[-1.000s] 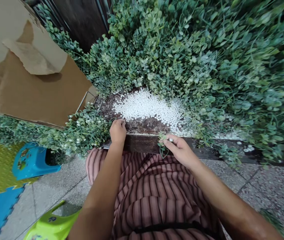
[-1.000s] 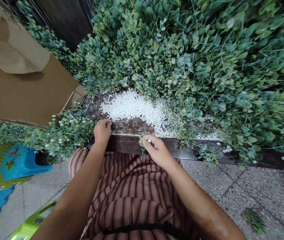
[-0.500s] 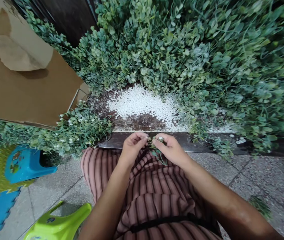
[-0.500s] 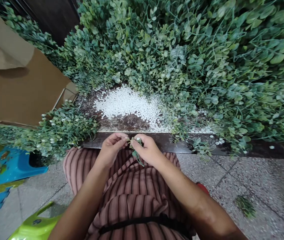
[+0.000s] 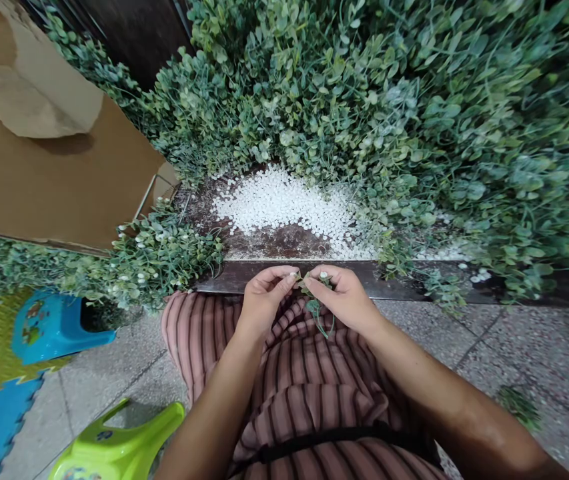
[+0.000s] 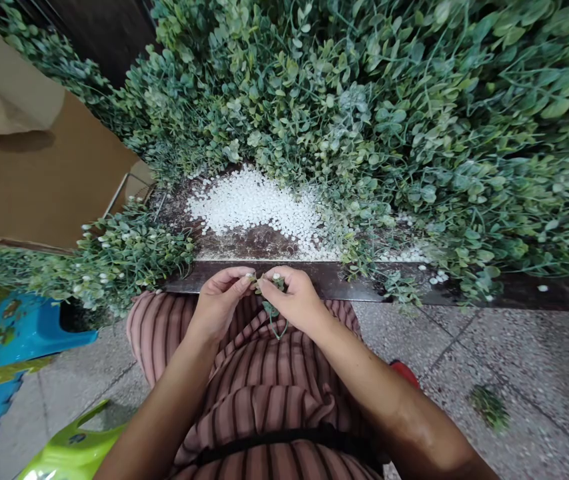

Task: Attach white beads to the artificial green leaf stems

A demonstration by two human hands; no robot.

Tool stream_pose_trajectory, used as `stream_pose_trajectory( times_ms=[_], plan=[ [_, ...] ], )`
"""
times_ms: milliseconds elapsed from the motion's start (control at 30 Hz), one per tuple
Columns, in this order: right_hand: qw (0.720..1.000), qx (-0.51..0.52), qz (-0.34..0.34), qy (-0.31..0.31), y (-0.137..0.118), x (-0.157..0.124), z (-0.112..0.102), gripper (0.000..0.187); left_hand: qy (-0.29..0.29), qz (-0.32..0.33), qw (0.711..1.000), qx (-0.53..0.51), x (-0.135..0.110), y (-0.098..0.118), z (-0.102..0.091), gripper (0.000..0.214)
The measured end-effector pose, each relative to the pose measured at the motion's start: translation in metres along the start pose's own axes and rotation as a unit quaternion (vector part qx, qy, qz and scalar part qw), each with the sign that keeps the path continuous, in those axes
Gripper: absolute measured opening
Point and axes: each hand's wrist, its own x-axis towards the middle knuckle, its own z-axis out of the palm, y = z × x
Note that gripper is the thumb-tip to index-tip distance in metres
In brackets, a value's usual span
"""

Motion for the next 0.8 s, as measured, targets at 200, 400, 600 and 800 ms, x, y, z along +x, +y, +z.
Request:
stream_pose_trajectory(
  times_ms=[200, 400, 600, 800],
  plan=[
    [1.0, -0.02, -0.001, 0.0, -0.0019, -0.0011, -0.0007, 0.017, -0.015, -0.002, 1.0, 0.006, -0.0002, -0.0015, -0.001, 0.02],
    [0.999, 0.004, 0.031, -0.035, -0.0026, -0.0037, 0.002, 0.018, 0.001, 0.002, 0.999, 0.033, -0.0015, 0.0008, 0.0007, 0.02],
    [0.999, 0.007, 0.035, -0.035, -0.0067, -0.0025, 0.0033, 0.024, 0.0, 0.037, 0.998, 0.05, 0.0038, -0.0001, -0.0044, 0.018],
    [1.0, -0.014, -0.001, -0.026, -0.0063, -0.0027, 0.0004, 0.026, 0.007, 0.05, 0.995, 0.081, 0.0027, 0.0028, -0.0034, 0.016]
  ],
)
